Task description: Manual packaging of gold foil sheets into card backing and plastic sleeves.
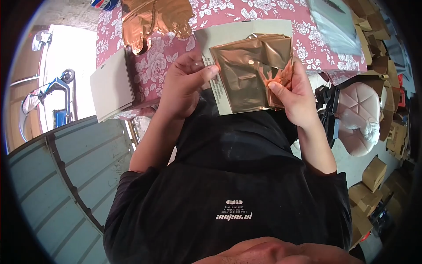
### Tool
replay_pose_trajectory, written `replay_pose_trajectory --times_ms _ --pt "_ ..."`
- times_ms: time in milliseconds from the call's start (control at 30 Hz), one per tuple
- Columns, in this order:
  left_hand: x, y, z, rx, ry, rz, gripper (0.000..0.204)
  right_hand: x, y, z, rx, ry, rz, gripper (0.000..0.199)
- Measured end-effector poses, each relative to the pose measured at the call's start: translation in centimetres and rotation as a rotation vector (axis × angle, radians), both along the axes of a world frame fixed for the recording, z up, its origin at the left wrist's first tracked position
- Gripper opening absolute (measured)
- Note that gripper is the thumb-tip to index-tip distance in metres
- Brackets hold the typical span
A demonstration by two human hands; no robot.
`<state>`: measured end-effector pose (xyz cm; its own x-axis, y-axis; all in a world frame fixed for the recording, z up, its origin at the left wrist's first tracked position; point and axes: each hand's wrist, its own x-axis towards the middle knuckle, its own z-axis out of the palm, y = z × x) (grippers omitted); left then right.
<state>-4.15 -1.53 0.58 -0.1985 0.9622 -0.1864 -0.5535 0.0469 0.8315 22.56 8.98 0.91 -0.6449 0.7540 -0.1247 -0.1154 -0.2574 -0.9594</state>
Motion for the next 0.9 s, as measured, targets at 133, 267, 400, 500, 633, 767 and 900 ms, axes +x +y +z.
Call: replay_pose_trajectory --times_ms 133,267,400,500,633,767,900 --pt "-2.1 -0.6 -2.1 0.033 -0.051 -0.046 0.019 0.3 0.6 0.3 -0.082 0.122 0.026 0.058" --pt "-1.0 -0.9 -0.3 0.029 -0.110 0.013 0.029 2.2 1.7 -0.7 -0.053 0.058 0.041 0.046" --pt "-2.9 -0.4 1.4 0.159 0.017 0.085 0.044 2.6 1.9 0.4 -0.041 -0.018 0.004 0.030" --pt "-5.2 1.0 3.5 0.309 0.712 0.155 0.048 3.6 2.2 0.1 0.047 0.013 0.045 0.041" --pt "-2.6 3.5 7.9 0.118 1.104 -0.058 0.035 2.3 1.6 2.3 0.045 0.027 0.070 0.051" --pt "-2.5 4.9 8.9 0.043 1.140 -0.273 0.027 1.7 2.8 5.0 0.051 0.010 0.109 0.041" --pt "-2.5 4.4 7.8 -0.049 1.046 -0.275 0.029 1.3 4.2 6.2 0.030 -0.109 0.064 0.031"
